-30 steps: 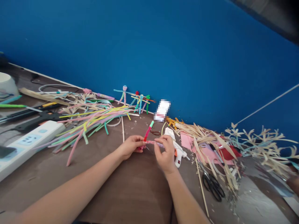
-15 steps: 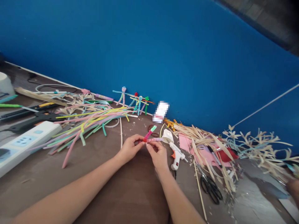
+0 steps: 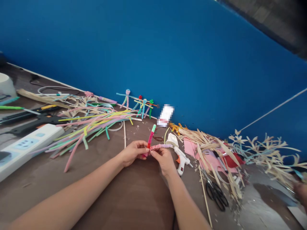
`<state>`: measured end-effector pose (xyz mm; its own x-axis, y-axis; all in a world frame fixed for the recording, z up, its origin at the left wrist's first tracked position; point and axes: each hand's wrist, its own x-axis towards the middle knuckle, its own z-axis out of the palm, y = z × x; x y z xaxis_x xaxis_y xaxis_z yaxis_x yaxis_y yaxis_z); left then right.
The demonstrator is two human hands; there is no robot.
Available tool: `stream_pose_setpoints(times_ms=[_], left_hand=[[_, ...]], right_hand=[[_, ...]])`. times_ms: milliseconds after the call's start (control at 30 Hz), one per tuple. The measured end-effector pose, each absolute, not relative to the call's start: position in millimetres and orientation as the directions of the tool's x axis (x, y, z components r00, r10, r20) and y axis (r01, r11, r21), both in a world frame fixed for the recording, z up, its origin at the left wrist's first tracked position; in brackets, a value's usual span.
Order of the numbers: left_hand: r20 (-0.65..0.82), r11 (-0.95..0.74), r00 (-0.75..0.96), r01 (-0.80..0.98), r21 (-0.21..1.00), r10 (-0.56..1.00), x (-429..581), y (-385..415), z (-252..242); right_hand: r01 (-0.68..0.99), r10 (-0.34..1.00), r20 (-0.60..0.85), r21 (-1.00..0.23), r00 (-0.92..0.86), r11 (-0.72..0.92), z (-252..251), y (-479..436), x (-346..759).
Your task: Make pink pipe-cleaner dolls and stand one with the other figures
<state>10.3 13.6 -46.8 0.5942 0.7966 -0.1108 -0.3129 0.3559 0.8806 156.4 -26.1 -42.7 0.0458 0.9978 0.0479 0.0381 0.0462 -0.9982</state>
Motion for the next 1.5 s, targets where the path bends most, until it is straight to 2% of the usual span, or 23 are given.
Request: stream_pose_setpoints(times_ms=[67,133,267,367,533,867,933,1033,1133,1200,1300,1400,1500], left_hand=[[-0.119,0.378,0.622,-0.303,0.875,0.774,9.1,14.2,-47.5],[-0.128,0.389,0.633,-0.292,0.874,0.764,8.7,14.5,-48.3],[-0.134,0.442,0.66,-0.326,0.835,0.74,7.4,15.7,-49.1],[-0.13,0.505,0.716,-0.34,0.793,0.686,5.0,17.1,-48.6],[-0.162,0.57,0.78,-0.282,0.772,0.605,2.8,18.3,-47.3],[-0.215,0.651,0.851,-0.18,0.737,0.479,-1.9,19.6,-47.7],[-0.198,0.61,0.833,-0.195,0.768,0.516,-1.4,19.7,-47.9],[-0.117,0.458,0.744,-0.272,0.846,0.658,1.7,19.6,-48.7],[-0.032,0.286,0.638,-0.3,0.91,0.769,6.3,19.0,-50.4],[0.002,0.218,0.6,-0.293,0.931,0.8,9.1,18.5,-51.4],[0.033,0.153,0.547,-0.292,0.944,0.837,11.8,17.6,-52.1],[0.087,0.058,0.493,-0.271,0.961,0.865,12.7,16.8,-51.5],[0.189,-0.108,0.423,-0.209,0.972,0.886,12.5,16.0,-50.7]], right_hand=[[-0.032,1.0,-0.01,-0.999,-0.003,-0.011,-42.8,-25.8,158.5],[0.01,1.0,0.003,-1.0,-0.008,0.003,-42.9,-25.7,160.0],[0.344,0.975,0.222,-0.916,0.008,0.206,-40.7,-26.8,160.8],[0.485,0.923,0.382,-0.798,-0.051,0.357,-36.0,-28.5,160.5],[0.511,0.856,0.486,-0.697,-0.178,0.502,-29.7,-29.8,160.9],[0.662,0.761,0.544,-0.429,-0.353,0.614,-21.4,-39.8,161.1],[0.679,0.779,0.553,-0.452,-0.295,0.579,-22.7,-39.2,160.6],[0.632,0.883,0.46,-0.656,-0.099,0.412,-28.5,-34.6,159.6],[0.398,0.977,0.206,-0.902,0.05,0.17,-36.2,-29.1,159.2],[0.172,0.994,0.082,-0.983,0.077,0.068,-40.2,-27.0,159.4],[-0.062,0.996,0.003,-0.998,0.092,0.009,-42.9,-26.3,159.5],[-0.132,0.994,-0.023,-0.991,0.105,-0.009,-42.6,-26.9,158.3],[-0.152,0.989,-0.019,-0.988,0.147,0.004,-41.4,-27.8,155.3]])
